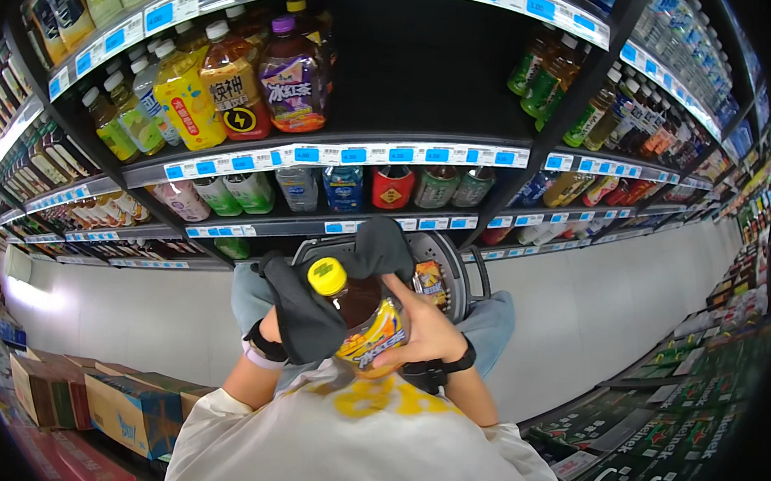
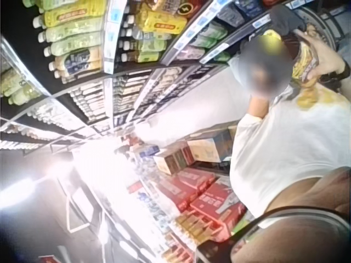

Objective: The person repeatedly picks various bottled beverages from a store shelf and places them into a handheld shopping basket. They handle multiple bottles one at a time, including different brands and sizes, and continue filling the basket throughout the clip.

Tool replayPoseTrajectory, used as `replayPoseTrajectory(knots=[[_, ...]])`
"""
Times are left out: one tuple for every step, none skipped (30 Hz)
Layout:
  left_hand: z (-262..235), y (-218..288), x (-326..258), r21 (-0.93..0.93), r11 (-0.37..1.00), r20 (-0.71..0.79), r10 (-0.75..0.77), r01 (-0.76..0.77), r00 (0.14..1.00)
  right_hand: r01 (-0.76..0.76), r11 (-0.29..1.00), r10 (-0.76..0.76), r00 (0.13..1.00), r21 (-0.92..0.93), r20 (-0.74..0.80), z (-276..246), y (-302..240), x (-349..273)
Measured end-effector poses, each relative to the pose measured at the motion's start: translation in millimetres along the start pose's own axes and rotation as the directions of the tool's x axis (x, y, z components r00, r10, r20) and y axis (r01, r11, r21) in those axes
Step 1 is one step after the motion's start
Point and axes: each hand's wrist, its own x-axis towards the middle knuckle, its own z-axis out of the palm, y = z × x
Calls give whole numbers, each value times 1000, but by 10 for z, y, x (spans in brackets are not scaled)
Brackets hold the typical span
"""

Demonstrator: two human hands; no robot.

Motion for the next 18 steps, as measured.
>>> replayPoseTrajectory(knots=[[33, 33, -4, -155, 987, -18, 35, -38, 999, -137, 986, 131, 989, 100, 68, 40, 3, -41], [41, 81, -16, -65, 993, 6, 101, -100, 995, -186, 973, 175, 980, 139, 90, 83, 7, -71], [68, 120, -32, 88, 991, -53, 107, -102, 993, -225, 966, 212, 972, 125, 104, 113, 22, -75], [82, 153, -54, 172, 981, -75, 104, -90, 992, -242, 966, 230, 965, 91, 129, 139, 25, -79], [102, 167, -80, 294, 952, -87, 119, -89, 989, -233, 970, 224, 968, 76, 111, 157, 21, -77], [118, 173, -127, 432, 898, -108, 138, -79, 985, -257, 966, 251, 960, 34, 125, 160, 5, -79], [98, 139, -130, 634, 762, -52, 211, -131, 976, -244, 970, 241, 964, 17, 108, 168, -9, -73], [71, 91, -140, 700, 706, -53, 199, -106, 979, -256, 967, 255, 961, -7, 107, 166, -36, -74], [108, 34, -194, 670, 740, -188, 98, 55, 977, -268, 963, 269, 958, -25, 94, 176, -61, -70], [101, -25, -227, 766, 642, -167, 150, 33, 974, -256, 961, 263, 963, -101, 55, 198, -88, -63], [106, -82, -264, 856, 516, -143, 182, 29, 973, -249, 953, 254, 967, -171, 6, 229, -115, -57], [126, -140, -286, 867, 490, -194, 163, 92, 967, -238, 941, 238, 971, -239, -29, 265, -138, -51], [164, -199, -285, 881, 445, -243, 130, 163, 961, -238, 937, 239, 971, -256, -26, 279, -149, -46], [200, -225, -296, 894, 353, -304, 30, 274, 952, -236, 927, 238, 971, -293, -28, 294, -154, -44], [236, -230, -300, 795, 485, -392, -47, 364, 919, -223, 921, 228, 973, -320, -24, 307, -162, -43], [270, -213, -303, 684, 645, -437, -10, 340, 899, -218, 913, 221, 975, -344, -32, 318, -166, -44], [285, -213, -251, 622, 761, -464, 168, 185, 870, -216, 911, 216, 976, -351, -39, 324, -168, -48], [295, -195, -202, 567, 821, -486, 271, 63, 831, -192, 909, 189, 981, -370, -45, 322, -169, -54]])
